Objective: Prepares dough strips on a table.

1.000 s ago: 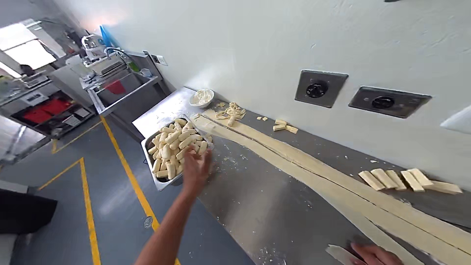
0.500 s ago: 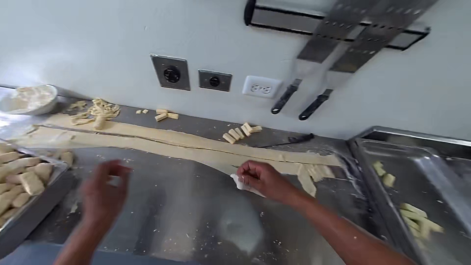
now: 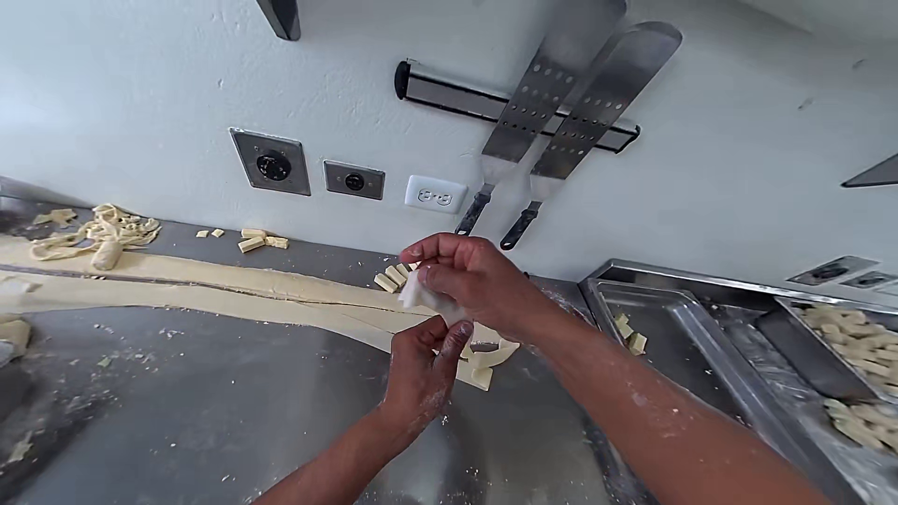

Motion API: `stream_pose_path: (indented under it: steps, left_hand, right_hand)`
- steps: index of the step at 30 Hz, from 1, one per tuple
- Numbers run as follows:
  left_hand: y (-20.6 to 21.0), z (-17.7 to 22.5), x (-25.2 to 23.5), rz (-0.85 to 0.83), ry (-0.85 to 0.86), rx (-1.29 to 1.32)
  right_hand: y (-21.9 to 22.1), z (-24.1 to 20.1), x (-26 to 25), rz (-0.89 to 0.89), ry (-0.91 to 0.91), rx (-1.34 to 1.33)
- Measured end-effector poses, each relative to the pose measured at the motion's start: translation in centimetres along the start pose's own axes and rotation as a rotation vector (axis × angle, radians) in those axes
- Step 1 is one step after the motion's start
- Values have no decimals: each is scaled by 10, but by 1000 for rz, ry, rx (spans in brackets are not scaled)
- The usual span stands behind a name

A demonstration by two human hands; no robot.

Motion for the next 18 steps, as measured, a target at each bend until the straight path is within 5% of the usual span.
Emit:
stream_pose_path:
  steps: [4, 7, 13, 18]
  left_hand:
    - [-8, 20, -15, 83, 2, 55]
    - [-20, 37, -31, 103, -65, 196]
    - [-40, 68, -69, -148, 61, 251]
    - [-66, 105, -102, -249, 189, 300]
  right_hand:
    - [-11, 6, -10, -63, -66, -28]
    - [-31, 50, 4, -81, -92, 2]
    - [5, 192, 22, -178, 145, 314]
    - [-11, 197, 3, -255, 89, 213]
Point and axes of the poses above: each hand's wrist, its own x-axis away from the middle knuckle, its own y-axis out of the palm, z = x × y, the point moved 1 cm from there along -x, towards the middle knuckle, and after that the axes turned 8 degrees about x, right-handed, at the moved point
